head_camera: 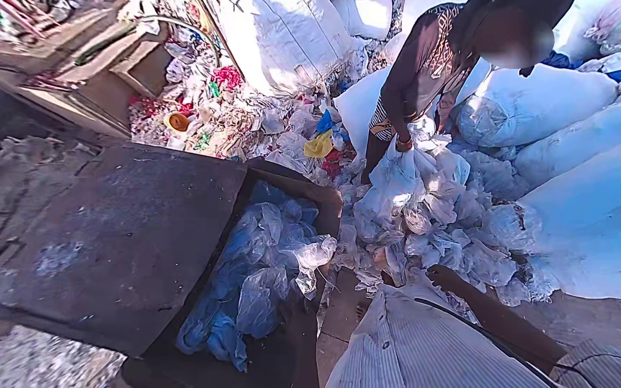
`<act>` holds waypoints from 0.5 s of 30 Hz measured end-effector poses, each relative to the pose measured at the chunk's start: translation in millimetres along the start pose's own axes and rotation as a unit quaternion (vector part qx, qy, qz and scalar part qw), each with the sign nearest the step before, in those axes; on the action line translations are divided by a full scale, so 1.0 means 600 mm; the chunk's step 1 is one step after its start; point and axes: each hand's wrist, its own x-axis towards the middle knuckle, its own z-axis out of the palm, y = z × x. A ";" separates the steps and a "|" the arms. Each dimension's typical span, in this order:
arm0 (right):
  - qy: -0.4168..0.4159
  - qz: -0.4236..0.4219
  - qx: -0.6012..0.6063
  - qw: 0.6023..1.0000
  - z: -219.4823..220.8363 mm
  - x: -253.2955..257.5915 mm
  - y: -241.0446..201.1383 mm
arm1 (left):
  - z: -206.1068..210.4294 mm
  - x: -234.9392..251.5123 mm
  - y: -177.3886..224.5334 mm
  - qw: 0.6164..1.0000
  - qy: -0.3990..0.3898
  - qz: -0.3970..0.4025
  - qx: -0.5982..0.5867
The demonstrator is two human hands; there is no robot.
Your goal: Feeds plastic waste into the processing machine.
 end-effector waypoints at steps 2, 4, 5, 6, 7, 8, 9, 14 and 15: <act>-0.007 0.004 -0.021 1.000 -0.005 0.010 0.014 | -0.005 -0.002 0.003 1.000 -0.002 0.002 -0.001; -0.007 0.021 -0.048 0.999 -0.011 0.019 0.035 | -0.006 -0.004 0.003 1.000 0.000 0.005 -0.003; -0.008 0.033 -0.062 0.998 -0.014 0.022 0.045 | -0.007 -0.004 0.003 1.000 -0.001 0.006 -0.006; -0.007 0.044 -0.074 0.996 -0.017 0.024 0.055 | -0.007 -0.003 0.003 1.000 -0.001 0.008 -0.004; -0.008 0.056 -0.084 0.995 -0.021 0.024 0.063 | -0.008 -0.004 0.003 1.000 -0.001 0.010 -0.002; -0.010 0.065 -0.097 0.993 -0.024 0.025 0.069 | -0.009 -0.005 0.005 1.000 -0.004 0.009 -0.003; -0.012 0.071 -0.103 0.992 -0.027 0.023 0.072 | -0.010 -0.007 0.008 1.000 -0.003 0.008 0.000; -0.005 0.067 -0.086 0.994 -0.029 0.020 0.067 | -0.007 -0.006 0.009 1.000 -0.015 0.004 0.001; -0.004 0.062 -0.077 0.995 -0.029 0.021 0.062 | -0.010 -0.006 0.011 1.000 -0.021 0.005 -0.005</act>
